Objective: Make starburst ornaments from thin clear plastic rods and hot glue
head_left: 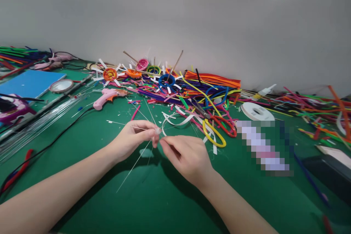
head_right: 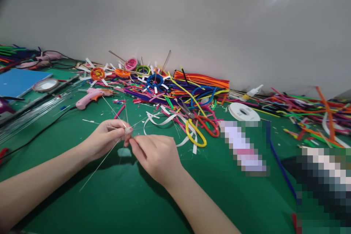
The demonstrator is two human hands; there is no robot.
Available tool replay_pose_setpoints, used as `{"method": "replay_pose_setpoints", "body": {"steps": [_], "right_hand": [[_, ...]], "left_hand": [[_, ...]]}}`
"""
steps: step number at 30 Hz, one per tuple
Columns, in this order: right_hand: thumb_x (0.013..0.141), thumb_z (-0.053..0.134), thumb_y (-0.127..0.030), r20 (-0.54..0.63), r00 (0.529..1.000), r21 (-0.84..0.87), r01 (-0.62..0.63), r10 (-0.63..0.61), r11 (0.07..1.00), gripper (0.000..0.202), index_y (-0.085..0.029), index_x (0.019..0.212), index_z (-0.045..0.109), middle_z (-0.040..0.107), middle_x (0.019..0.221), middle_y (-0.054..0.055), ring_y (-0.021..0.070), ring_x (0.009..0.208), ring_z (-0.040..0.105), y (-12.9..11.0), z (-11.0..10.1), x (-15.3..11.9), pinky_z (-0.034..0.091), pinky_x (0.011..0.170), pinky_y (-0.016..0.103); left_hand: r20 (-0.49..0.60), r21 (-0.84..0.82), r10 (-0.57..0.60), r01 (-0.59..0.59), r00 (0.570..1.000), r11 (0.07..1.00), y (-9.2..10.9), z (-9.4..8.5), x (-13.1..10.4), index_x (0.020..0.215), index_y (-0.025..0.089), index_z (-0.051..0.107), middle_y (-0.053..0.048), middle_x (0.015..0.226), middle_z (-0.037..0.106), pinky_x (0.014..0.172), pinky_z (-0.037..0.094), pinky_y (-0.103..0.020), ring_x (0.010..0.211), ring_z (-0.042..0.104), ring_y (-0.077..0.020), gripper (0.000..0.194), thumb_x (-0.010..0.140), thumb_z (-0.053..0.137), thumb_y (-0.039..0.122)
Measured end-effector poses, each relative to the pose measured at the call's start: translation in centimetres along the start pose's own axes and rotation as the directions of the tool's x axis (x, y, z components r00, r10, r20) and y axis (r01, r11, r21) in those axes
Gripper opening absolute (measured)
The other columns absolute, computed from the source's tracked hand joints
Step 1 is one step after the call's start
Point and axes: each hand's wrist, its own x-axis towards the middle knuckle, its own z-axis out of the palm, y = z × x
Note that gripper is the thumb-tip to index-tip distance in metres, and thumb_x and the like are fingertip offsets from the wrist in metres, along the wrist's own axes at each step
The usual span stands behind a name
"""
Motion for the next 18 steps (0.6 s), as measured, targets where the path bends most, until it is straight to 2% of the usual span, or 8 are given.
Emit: {"method": "replay_pose_setpoints", "body": {"steps": [3,6,11,14,18], "right_hand": [[0.082,0.060,-0.024,-0.129,0.990,-0.031,-0.057,0.053,0.998,0.007,-0.020,0.077,0.058,0.063,0.059,-0.001,0.0126,0.052,0.056,0.0,-0.3,0.0,0.041,0.049,0.026],[0.077,0.065,-0.030,-0.227,0.964,-0.020,-0.146,0.138,0.989,0.013,-0.020,0.081,0.058,0.059,0.065,0.001,0.0159,0.063,0.056,0.1,-0.6,0.2,0.044,0.056,0.030],[0.076,0.069,-0.033,-0.213,0.961,0.087,-0.162,0.177,0.983,0.015,-0.022,0.083,0.063,0.062,0.080,0.003,0.0197,0.082,0.058,0.1,-0.4,0.3,0.047,0.077,0.040],[0.077,0.069,-0.025,-0.195,0.957,0.165,-0.184,0.215,0.969,0.005,-0.023,0.079,0.065,0.063,0.076,0.001,0.0187,0.082,0.058,0.0,-0.1,0.1,0.047,0.078,0.039],[0.078,0.068,-0.019,-0.152,0.952,0.286,-0.213,0.264,0.934,0.005,-0.024,0.079,0.068,0.064,0.075,0.001,0.0176,0.079,0.058,0.0,0.3,-0.2,0.048,0.078,0.039]], "left_hand": [[-0.020,0.017,-0.021,0.021,1.000,1.000,0.2,0.3,0.0,0.072,0.017,0.069,0.002,0.063,0.064,0.060,0.046,-0.024,0.056,0.058,-0.0093,0.017,0.072,0.074,0.034],[-0.014,-0.003,-0.018,0.018,1.000,1.000,0.3,0.7,-0.2,0.071,0.018,0.070,0.002,0.062,0.064,0.058,0.047,-0.023,0.055,0.059,-0.0090,0.017,0.071,0.075,0.034],[0.054,-0.011,-0.037,0.038,0.998,0.999,-0.2,0.8,-0.6,0.075,0.019,0.071,0.000,0.065,0.067,0.055,0.048,-0.023,0.056,0.061,-0.0105,0.014,0.071,0.075,0.033],[0.090,-0.017,-0.062,0.064,0.994,0.998,-0.6,0.7,-0.6,0.075,0.018,0.069,0.000,0.064,0.067,0.055,0.050,-0.024,0.056,0.062,-0.0121,0.015,0.072,0.074,0.032],[0.110,-0.029,-0.064,0.067,0.992,0.997,-0.7,0.5,-0.5,0.072,0.017,0.067,0.000,0.064,0.068,0.056,0.050,-0.025,0.053,0.063,-0.0115,0.015,0.071,0.075,0.029]]}}
